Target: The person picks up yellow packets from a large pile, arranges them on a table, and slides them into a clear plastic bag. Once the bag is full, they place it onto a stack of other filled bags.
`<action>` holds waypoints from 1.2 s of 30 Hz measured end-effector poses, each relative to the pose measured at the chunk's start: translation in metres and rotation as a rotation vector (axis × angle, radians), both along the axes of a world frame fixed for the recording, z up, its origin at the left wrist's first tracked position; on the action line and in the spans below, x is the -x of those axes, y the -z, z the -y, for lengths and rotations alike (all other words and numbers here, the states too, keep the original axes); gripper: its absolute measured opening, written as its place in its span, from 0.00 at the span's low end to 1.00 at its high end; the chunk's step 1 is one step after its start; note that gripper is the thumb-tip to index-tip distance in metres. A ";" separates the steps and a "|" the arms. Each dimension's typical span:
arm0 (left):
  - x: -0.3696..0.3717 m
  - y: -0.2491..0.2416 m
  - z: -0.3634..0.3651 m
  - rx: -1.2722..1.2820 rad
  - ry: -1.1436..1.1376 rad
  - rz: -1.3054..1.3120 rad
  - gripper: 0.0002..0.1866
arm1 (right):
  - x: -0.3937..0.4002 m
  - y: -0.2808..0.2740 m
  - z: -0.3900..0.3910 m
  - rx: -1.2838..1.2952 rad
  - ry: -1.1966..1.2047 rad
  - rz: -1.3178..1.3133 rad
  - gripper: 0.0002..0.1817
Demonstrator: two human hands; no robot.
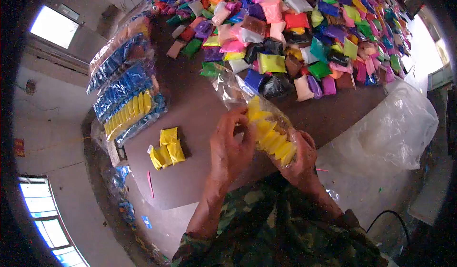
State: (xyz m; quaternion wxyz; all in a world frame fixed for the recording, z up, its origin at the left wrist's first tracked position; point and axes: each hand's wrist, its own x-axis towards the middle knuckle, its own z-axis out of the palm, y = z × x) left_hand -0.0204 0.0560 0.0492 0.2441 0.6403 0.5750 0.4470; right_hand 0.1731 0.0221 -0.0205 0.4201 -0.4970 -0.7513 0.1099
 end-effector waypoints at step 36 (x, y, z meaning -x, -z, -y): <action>0.039 -0.001 -0.016 0.085 0.382 -0.263 0.26 | 0.001 0.011 -0.004 -0.151 -0.023 -0.014 0.35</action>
